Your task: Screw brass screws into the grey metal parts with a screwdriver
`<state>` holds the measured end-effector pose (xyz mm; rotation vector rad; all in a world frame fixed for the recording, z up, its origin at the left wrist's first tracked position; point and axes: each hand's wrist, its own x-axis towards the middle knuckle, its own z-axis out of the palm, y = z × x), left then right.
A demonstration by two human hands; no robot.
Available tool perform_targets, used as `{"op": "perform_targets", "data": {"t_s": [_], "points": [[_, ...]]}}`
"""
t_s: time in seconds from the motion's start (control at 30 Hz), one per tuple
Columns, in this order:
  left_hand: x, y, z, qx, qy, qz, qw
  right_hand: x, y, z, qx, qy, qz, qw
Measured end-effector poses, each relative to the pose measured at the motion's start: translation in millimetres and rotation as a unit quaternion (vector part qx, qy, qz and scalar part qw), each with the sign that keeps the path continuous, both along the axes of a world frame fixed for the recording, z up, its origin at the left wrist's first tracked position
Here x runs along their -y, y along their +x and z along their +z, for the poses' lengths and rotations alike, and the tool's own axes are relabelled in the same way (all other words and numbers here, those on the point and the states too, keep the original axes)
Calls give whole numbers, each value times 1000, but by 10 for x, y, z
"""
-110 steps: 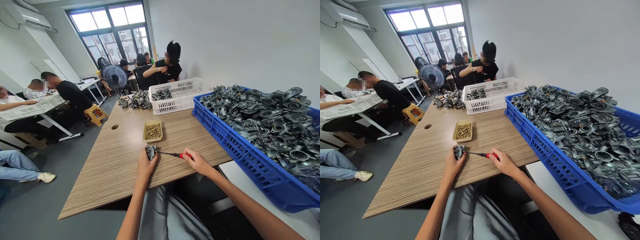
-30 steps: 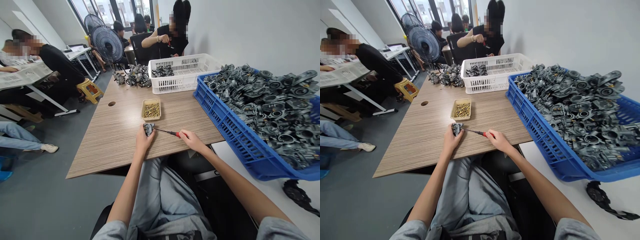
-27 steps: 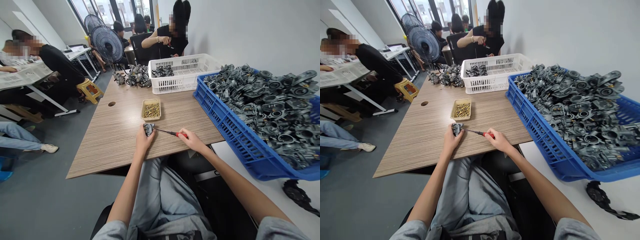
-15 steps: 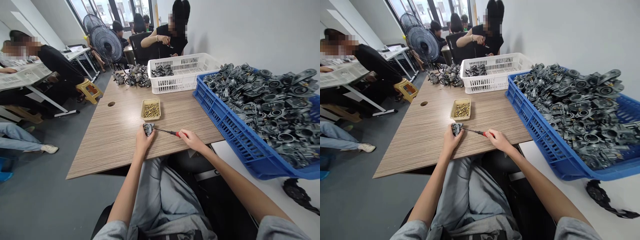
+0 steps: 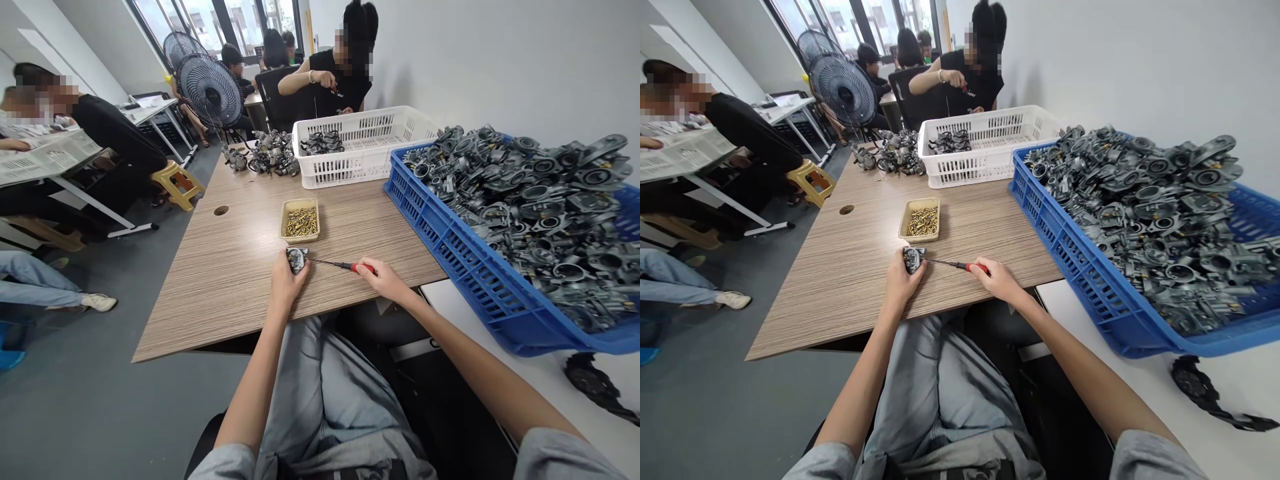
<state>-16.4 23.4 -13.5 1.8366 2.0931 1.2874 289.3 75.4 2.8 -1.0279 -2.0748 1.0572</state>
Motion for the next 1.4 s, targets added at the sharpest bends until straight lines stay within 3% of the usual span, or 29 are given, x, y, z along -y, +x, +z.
{"op": "perform_targets", "data": {"t_s": [0.27,0.53,0.8,1.03,1.4], "points": [[-6,-18,12,-10,4,-19,1000,20,49,46,-12,-7,4,1000],[-36,-92,89,-7,-39,-51,998,-6,10,-13,-34,1,-35,999],[111,-45,61,5,-21,-62,998,-1,41,-41,-44,3,-25,999],[206,-25,8,24,-2,-40,999,-9,-6,-129,-36,5,-33,999],[201,-51,4,43,0,-24,999,15,1,-65,-40,12,-19,999]]}}
